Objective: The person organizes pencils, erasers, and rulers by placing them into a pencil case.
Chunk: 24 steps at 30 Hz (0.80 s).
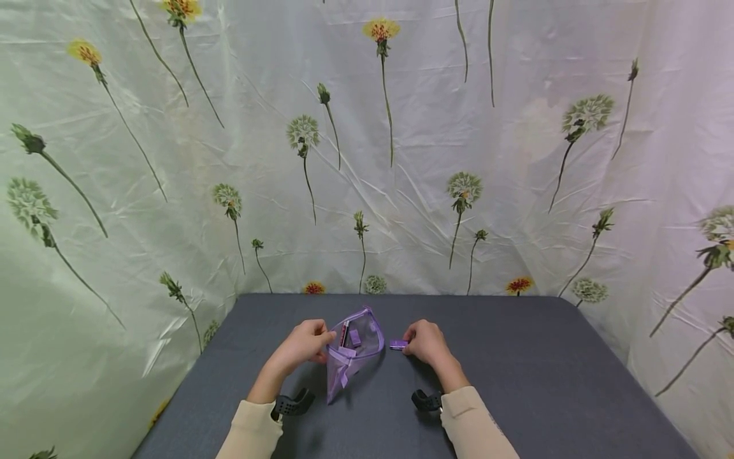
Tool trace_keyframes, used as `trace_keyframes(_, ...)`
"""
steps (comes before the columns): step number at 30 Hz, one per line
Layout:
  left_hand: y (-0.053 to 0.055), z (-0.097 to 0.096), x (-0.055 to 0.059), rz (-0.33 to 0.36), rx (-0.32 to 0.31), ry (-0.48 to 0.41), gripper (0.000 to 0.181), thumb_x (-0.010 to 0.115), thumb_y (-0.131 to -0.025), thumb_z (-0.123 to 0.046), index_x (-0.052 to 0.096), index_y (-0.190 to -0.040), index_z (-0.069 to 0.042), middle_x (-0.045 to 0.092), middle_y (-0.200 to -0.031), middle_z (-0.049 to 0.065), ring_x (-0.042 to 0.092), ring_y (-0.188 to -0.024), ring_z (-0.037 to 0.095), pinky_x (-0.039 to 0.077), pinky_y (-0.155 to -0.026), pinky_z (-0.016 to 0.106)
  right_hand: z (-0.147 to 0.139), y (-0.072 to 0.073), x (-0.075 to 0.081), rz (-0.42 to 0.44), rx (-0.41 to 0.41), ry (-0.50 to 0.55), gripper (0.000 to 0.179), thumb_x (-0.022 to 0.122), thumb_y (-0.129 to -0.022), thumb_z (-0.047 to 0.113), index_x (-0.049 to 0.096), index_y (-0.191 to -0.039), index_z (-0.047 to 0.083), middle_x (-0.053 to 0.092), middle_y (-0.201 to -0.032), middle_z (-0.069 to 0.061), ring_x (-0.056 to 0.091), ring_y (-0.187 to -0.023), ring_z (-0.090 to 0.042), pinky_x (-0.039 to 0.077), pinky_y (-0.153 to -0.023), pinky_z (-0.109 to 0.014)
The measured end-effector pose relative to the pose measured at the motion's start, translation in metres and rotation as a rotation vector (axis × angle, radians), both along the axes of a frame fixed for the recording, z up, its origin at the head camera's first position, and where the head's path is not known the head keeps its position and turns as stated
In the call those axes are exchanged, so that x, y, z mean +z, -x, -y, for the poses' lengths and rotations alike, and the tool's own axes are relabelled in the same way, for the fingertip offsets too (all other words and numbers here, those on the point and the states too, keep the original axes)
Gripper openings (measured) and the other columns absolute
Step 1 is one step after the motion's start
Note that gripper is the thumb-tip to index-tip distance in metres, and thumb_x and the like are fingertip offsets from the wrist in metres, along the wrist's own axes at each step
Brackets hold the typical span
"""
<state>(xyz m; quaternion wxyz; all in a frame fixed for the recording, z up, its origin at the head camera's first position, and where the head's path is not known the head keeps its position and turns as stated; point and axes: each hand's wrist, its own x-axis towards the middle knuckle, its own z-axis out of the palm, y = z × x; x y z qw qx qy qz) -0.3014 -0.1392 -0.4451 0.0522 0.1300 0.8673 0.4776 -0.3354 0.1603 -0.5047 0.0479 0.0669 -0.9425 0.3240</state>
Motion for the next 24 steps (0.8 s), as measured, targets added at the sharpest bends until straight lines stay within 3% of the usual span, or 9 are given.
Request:
trace_keyframes(9, -0.001, 0.000, 0.000, 0.006, -0.009, -0.004, 0.028, 0.063, -0.100, -0.021, 0.055, -0.078, -0.004, 0.054, -0.070, 0.010, 0.067, -0.057, 0.023, 0.057, -0.058, 0.040, -0.007, -0.004, 0.003, 0.001, 0.006, -0.008, 0.019, 0.089, -0.067, 0.005, 0.074, -0.077, 0.011, 0.060, -0.062, 0.006, 0.054, -0.058, -0.012, 0.045, -0.057, -0.032)
trace_keyframes(18, -0.001, -0.001, -0.001, -0.008, -0.003, 0.009, 0.028, 0.064, -0.098, -0.021, 0.056, -0.078, -0.005, 0.055, -0.069, 0.009, 0.067, -0.057, 0.022, 0.054, -0.056, 0.034, -0.013, -0.008, 0.006, 0.012, 0.010, -0.008, 0.018, 0.089, -0.068, 0.003, 0.074, -0.076, 0.011, 0.062, -0.063, 0.006, 0.055, -0.059, -0.012, 0.047, -0.056, -0.031)
trace_keyframes(24, 0.000, 0.000, -0.001, 0.002, -0.009, -0.006, 0.028, 0.063, -0.099, -0.021, 0.056, -0.079, -0.005, 0.055, -0.070, 0.009, 0.068, -0.058, 0.024, 0.057, -0.061, 0.046, -0.016, -0.008, 0.009, 0.003, 0.003, 0.021, 0.018, 0.087, -0.068, 0.002, 0.074, -0.076, 0.011, 0.063, -0.063, 0.005, 0.056, -0.058, -0.011, 0.046, -0.056, -0.031)
